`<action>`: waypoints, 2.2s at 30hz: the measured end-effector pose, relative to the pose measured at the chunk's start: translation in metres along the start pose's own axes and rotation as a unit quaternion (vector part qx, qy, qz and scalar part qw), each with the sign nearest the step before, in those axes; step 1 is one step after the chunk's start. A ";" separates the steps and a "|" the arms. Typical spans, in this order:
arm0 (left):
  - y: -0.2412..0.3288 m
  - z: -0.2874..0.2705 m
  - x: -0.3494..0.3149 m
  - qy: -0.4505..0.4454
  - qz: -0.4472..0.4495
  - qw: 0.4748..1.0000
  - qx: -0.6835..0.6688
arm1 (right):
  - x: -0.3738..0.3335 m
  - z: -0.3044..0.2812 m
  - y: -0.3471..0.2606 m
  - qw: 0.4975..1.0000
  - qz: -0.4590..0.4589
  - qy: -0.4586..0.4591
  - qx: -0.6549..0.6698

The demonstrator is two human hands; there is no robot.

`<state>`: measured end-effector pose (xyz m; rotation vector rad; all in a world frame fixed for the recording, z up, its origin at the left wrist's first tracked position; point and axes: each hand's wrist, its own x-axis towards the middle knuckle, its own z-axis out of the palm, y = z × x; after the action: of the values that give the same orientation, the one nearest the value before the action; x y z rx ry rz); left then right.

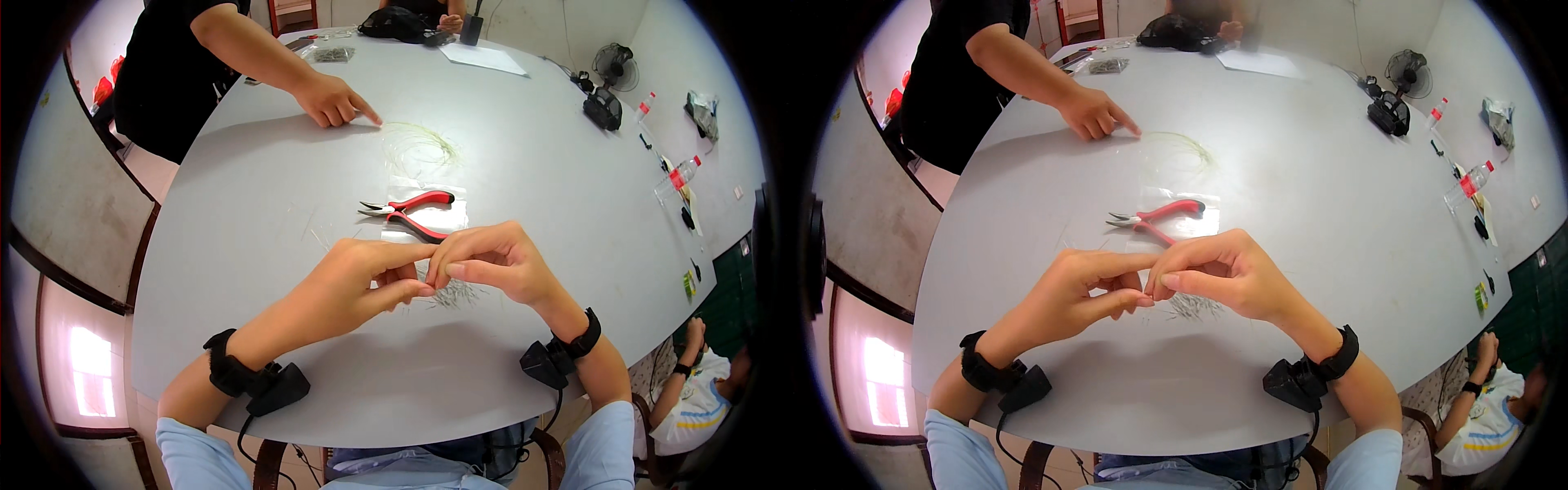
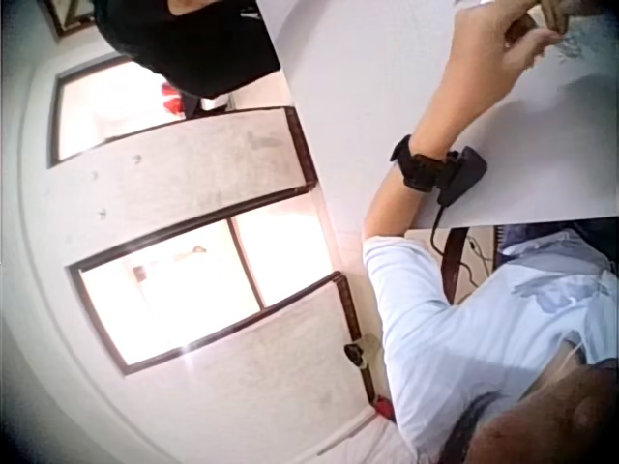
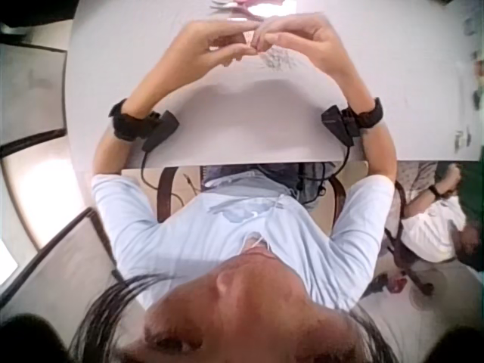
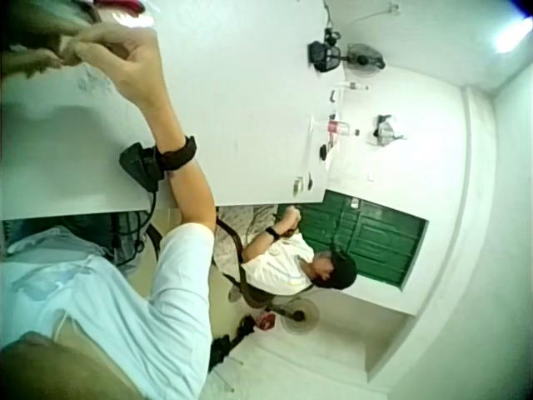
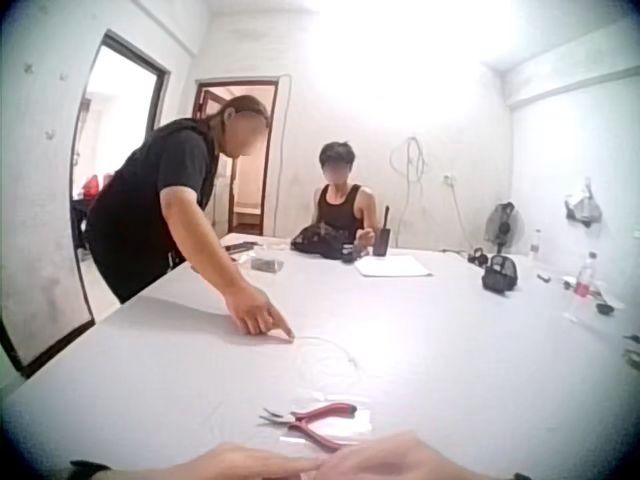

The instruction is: The person picks up and organizes small metal hooks and wires on a table by hand, occasionally using pliers to manipulate the components.

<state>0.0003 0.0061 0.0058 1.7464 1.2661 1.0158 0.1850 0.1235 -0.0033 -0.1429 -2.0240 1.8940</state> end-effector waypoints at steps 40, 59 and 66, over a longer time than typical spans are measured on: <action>-0.003 0.010 -0.006 0.111 -0.064 0.966 -0.225 | 0.004 0.037 0.003 0.981 0.042 0.188 0.037; -0.006 0.026 -0.010 0.173 -0.004 0.985 -0.020 | 0.002 0.051 0.004 0.965 0.036 0.258 0.010; -0.005 0.027 -0.011 0.147 -0.024 0.989 -0.003 | 0.004 0.044 0.004 0.964 0.059 0.249 0.072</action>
<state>0.0211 -0.0067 -0.0115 1.5941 1.4767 1.2821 0.1662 0.0834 -0.0084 -0.6459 -1.5650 1.8319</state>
